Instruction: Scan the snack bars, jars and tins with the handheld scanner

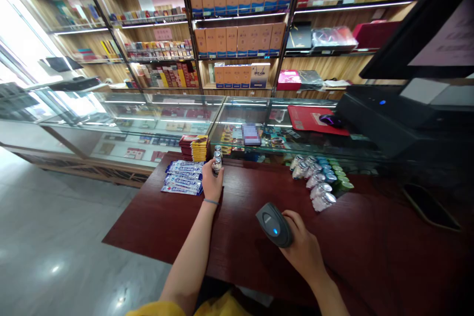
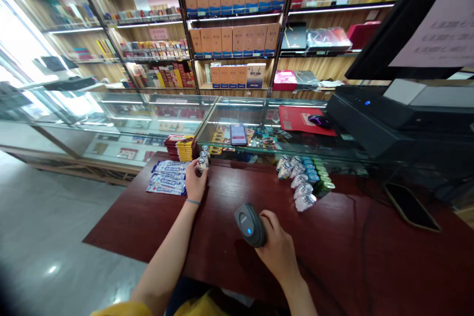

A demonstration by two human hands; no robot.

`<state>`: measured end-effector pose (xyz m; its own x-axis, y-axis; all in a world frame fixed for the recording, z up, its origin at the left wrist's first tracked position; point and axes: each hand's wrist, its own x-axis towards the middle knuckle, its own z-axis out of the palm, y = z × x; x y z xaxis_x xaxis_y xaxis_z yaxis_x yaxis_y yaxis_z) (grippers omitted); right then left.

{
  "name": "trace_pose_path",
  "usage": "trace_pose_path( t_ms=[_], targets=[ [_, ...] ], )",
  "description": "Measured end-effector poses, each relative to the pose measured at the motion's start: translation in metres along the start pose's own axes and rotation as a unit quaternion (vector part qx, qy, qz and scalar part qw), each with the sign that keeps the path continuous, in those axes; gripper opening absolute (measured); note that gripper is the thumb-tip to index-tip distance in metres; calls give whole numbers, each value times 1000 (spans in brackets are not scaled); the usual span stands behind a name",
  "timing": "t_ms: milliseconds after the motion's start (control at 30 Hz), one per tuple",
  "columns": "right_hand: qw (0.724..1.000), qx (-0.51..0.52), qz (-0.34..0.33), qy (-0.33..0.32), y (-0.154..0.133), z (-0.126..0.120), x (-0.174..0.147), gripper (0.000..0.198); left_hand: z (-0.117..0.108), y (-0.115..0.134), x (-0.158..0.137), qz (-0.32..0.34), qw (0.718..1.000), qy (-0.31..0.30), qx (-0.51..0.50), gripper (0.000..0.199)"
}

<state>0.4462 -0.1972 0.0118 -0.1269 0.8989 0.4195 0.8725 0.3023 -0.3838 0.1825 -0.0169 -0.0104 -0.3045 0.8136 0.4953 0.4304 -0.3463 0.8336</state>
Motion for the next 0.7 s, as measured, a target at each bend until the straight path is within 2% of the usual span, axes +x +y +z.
trace_pose_path(
  t_ms=[100,333,533,700],
  targets=[
    [1000,-8,3,5,1,2,1,32,-2,-8,0,14,999,3,49,39],
    [1000,-20,4,-6,4,6,-1,35,3,-23,2,8,997,14,76,43],
    [1000,-22,5,-8,5,7,-1,35,4,-24,2,26,994,0,105,47],
    [1000,-23,3,-3,4,6,0,34,4,-20,2,41,996,11,81,57]
  ],
)
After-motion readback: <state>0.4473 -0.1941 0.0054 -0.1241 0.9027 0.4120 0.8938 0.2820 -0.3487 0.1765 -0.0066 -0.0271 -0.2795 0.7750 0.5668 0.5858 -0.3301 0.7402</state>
